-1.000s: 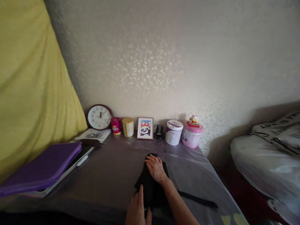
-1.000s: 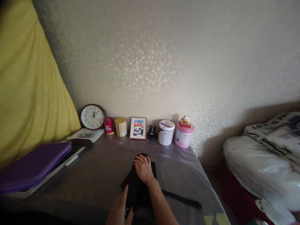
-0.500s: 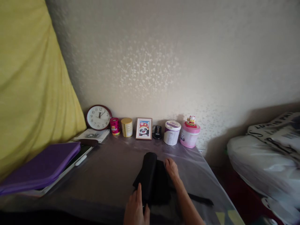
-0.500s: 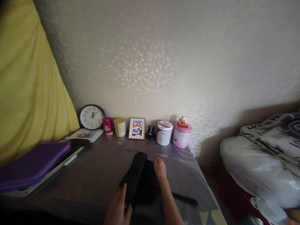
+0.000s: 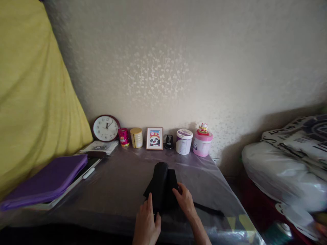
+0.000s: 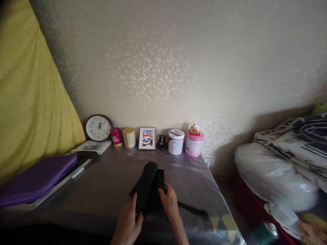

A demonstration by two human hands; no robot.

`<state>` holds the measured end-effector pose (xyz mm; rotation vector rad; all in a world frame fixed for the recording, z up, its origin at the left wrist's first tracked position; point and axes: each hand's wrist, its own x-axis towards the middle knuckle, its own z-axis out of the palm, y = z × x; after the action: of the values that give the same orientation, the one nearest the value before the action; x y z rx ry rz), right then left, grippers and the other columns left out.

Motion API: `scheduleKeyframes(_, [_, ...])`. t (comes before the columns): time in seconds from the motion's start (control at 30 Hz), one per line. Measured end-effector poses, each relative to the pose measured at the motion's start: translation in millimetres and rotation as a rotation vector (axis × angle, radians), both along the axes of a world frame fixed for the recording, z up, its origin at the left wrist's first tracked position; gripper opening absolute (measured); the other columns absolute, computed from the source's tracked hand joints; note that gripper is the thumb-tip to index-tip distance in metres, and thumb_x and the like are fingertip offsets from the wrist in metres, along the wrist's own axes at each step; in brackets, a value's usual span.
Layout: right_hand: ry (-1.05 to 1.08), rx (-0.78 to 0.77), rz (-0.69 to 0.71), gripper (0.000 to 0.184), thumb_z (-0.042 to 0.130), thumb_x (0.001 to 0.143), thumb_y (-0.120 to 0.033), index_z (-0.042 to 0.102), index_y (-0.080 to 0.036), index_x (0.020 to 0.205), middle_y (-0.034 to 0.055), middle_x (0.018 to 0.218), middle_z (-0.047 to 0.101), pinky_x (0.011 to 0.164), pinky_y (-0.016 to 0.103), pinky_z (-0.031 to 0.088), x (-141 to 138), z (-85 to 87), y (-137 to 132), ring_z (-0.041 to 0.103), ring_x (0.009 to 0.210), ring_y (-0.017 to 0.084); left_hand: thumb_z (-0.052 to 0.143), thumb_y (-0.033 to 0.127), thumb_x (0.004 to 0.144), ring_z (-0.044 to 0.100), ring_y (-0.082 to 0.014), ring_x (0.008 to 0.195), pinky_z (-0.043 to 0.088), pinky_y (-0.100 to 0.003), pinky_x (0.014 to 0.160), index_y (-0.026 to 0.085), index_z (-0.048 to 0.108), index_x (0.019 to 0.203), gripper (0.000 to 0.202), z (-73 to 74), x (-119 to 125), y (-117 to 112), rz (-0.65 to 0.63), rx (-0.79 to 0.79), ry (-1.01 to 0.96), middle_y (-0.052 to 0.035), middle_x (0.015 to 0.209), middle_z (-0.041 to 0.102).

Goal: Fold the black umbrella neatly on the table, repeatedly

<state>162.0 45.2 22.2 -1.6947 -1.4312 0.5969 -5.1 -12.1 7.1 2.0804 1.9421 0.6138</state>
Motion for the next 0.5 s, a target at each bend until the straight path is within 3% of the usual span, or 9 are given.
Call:
scheduleKeyframes(0.2, [-0.089,0.074,-0.041,0.037,0.049,0.074,-0.032,0.06,-0.013,0.104,0.0117,0.097,0.067,0.081,0.031,0.044,-15,7.5,-14,0.062,0.092,0.024,0.033,0.017,0.079,0.049,-0.021,0.11,0.036,-0.031,0.093,0.001,0.02,0.135,0.06,4.9,1,-3,-0.001,-0.007,-0.002,-0.0159,0.12,0.051])
scheduleKeyframes(0.33, [-0.076,0.09,-0.041,0.034,0.05,0.074,-0.032,0.063,-0.014,0.099,0.0109,0.095,0.067,0.079,0.031,0.045,-18,13.3,-7,0.062,0.089,0.024,0.033,0.019,0.08,0.049,-0.0209,0.11,0.036,-0.031,0.093,0.002,0.021,0.135,0.059,3.8,0,-3,0.003,0.006,-0.021,-0.0155,0.12,0.051])
scheduleKeyframes(0.5, [0.04,0.036,-0.057,0.035,0.055,0.069,-0.031,0.064,-0.013,0.098,0.0096,0.087,0.069,0.075,0.031,0.047,-18,8.5,5,0.063,0.081,0.023,0.033,0.019,0.08,0.047,-0.0216,0.113,0.036,-0.032,0.093,0.002,0.021,0.135,0.059,2.1,0,-2,0.016,-0.007,-0.046,-0.0165,0.123,0.049])
